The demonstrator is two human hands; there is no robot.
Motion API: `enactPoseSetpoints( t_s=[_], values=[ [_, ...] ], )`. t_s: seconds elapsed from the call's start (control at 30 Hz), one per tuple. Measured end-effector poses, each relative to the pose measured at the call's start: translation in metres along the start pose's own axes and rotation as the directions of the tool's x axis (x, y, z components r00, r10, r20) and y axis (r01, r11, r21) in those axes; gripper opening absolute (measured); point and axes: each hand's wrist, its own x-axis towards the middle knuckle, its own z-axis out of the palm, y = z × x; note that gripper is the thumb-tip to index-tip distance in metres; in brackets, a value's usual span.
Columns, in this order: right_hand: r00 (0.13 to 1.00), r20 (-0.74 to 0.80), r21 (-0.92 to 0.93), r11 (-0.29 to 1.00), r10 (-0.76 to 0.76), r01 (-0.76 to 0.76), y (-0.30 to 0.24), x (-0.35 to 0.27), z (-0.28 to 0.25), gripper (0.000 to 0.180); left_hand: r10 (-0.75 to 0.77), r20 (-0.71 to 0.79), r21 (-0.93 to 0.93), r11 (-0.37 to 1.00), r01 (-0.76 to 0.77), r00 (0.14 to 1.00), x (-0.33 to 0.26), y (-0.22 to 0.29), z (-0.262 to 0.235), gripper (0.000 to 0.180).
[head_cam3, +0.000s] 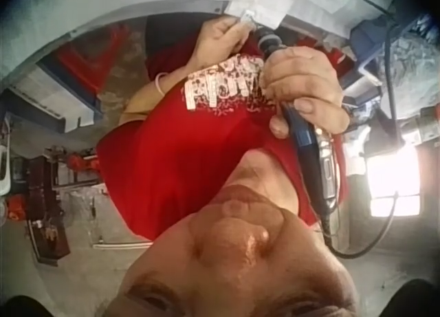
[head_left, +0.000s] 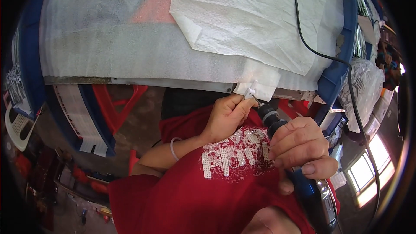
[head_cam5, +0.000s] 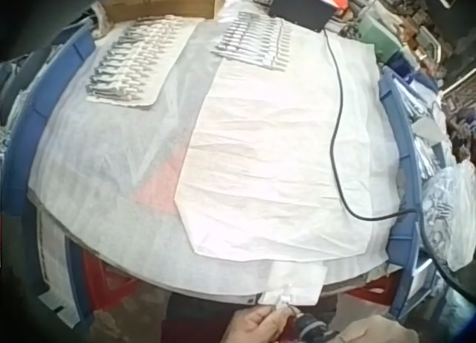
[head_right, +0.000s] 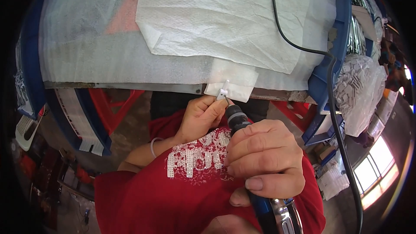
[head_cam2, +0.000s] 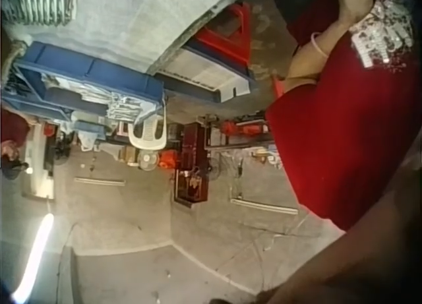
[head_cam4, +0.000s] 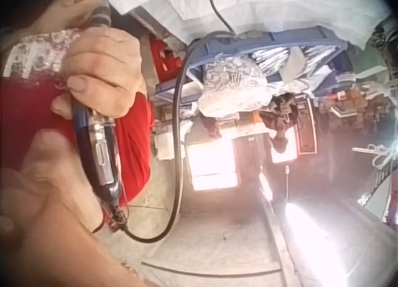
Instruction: Using a rotary tool to polish or debur small hardware components at a workbench.
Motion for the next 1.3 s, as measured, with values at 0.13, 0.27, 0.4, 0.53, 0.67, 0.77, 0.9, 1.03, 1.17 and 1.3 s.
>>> enactPoseSetpoints(
  t_s=[0.13,0.27,0.4,0.53,0.67,0.77,0.9,1.03,1.17,1.3],
  values=[
    [0.999,0.018,0.004,1.0,0.031,-0.031,-0.001,0.004,0.001,0.038,0.012,-0.003,0.027,1.0,-0.012,1.0,0.0,0.001,0.0,0.019],
    [0.999,0.045,-0.064,0.998,0.025,-0.022,0.002,0.006,0.0,0.035,0.018,-0.014,0.056,0.998,-0.018,1.0,0.0,0.0,-0.001,0.019],
    [0.996,0.085,-0.096,0.995,0.031,-0.023,0.004,0.008,-0.001,0.034,0.025,-0.019,0.097,0.995,-0.023,0.999,0.0,-0.001,-0.001,0.018],
    [0.998,0.061,-0.065,0.998,0.022,-0.019,0.008,0.008,-0.002,0.034,0.049,-0.035,0.098,0.994,-0.045,0.998,0.0,-0.004,-0.002,0.018],
    [0.996,0.09,-0.05,0.999,0.017,-0.013,0.01,0.009,-0.003,0.034,0.04,-0.048,0.114,0.993,-0.034,0.998,0.0,-0.003,-0.001,0.018],
    [0.996,0.093,-0.036,0.999,0.007,-0.004,0.011,0.01,-0.004,0.035,0.034,-0.064,0.109,0.994,-0.027,0.997,0.0,-0.002,0.0,0.018],
    [1.0,0.001,0.049,0.999,0.007,-0.007,0.009,0.009,0.0,0.034,0.022,-0.056,0.105,0.994,-0.016,0.998,0.0,0.001,0.001,0.019],
    [1.0,-0.005,0.034,0.999,0.017,-0.017,0.004,0.007,-0.001,0.038,0.035,-0.016,0.088,0.996,-0.033,0.999,0.0,0.002,0.0,0.019],
    [0.999,-0.03,0.038,0.999,-0.023,0.024,0.005,0.005,0.002,0.04,0.024,-0.022,0.03,0.999,-0.023,0.999,0.0,-0.001,0.0,0.019],
    [1.0,-0.004,0.038,0.999,0.004,-0.004,0.005,0.006,0.002,0.039,0.02,-0.036,0.045,0.999,-0.018,0.999,0.001,-0.002,0.0,0.021]
  ],
)
